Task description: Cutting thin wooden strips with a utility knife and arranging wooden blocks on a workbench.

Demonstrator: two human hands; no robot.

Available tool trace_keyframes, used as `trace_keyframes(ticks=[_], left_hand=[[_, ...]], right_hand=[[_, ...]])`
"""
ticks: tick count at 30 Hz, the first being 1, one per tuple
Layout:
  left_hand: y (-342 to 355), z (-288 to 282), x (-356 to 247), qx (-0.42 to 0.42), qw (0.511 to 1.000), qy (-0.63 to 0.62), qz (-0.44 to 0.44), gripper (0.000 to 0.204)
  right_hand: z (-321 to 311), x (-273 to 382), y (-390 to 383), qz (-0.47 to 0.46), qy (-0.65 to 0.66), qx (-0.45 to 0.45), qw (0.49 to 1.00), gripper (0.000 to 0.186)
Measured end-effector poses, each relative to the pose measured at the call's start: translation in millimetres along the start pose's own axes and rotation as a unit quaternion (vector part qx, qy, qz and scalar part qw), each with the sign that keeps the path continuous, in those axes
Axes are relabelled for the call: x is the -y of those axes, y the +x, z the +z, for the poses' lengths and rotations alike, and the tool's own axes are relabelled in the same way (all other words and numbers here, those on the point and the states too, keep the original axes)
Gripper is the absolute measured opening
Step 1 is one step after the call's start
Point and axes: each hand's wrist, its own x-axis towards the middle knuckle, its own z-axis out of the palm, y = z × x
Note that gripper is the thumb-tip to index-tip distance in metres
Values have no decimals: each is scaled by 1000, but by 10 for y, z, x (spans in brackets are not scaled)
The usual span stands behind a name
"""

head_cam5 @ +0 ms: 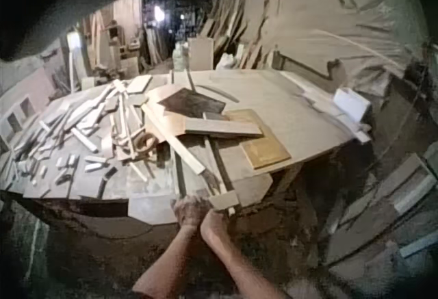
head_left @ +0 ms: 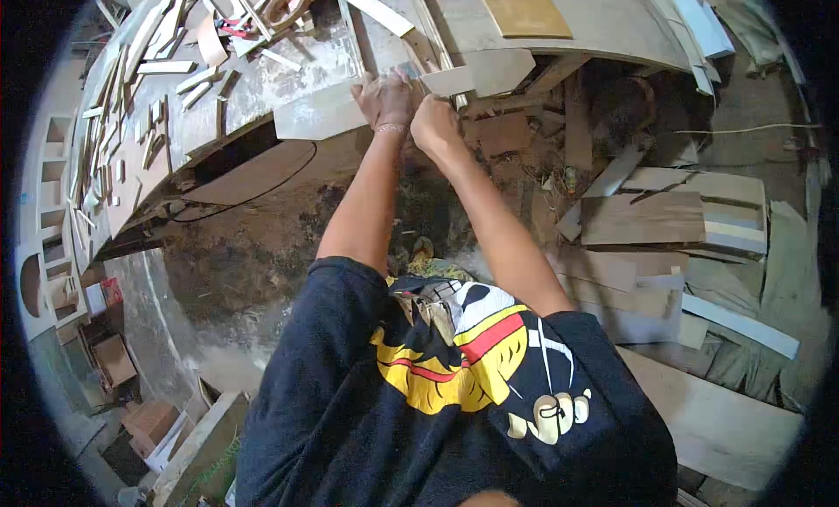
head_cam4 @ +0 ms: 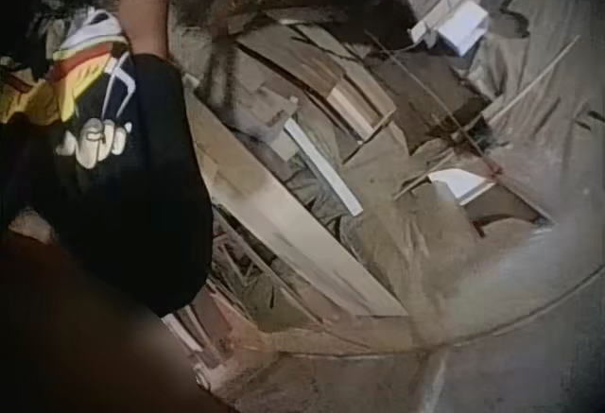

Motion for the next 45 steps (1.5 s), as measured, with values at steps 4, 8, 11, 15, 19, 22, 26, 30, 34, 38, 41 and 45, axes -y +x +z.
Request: trace_keyframes(ticks=[4,8,11,15,19,22,26,30,34,38,41,45], left_hand=[[-10,-75,-35,-50,997,60,6,26],[7,-179,-16,-119,991,-46,47,13],[22,-311,-124,-96,991,89,28,15],[5,-497,-233,-80,993,70,45,23],[7,-587,-177,-83,986,25,144,28],[19,-653,-154,-19,992,20,127,29],[47,-863,-179,180,980,3,86,26],[194,-1087,-131,251,951,-83,159,26],[227,-1093,-118,213,959,-34,186,15],[108,-1007,-111,114,968,-6,223,19],[104,-980,-94,107,960,-7,260,16],[204,-983,-118,241,929,14,280,14]], right_hand=[[-30,-106,-170,48,-32,64,996,24],[-25,-270,-253,10,-35,3,999,21],[24,-305,-137,-28,26,-66,997,21],[106,-327,-135,38,-18,35,999,21],[135,-353,-288,22,27,-41,999,22],[140,-344,-333,9,35,-19,999,27],[176,-372,-338,40,1,45,998,44],[235,-443,-354,-9,53,6,999,43],[296,-450,-412,-54,72,-2,996,40],[302,-396,-481,-72,26,-20,997,40],[264,-345,-504,20,146,2,989,39],[217,-275,-518,44,84,24,995,39]])
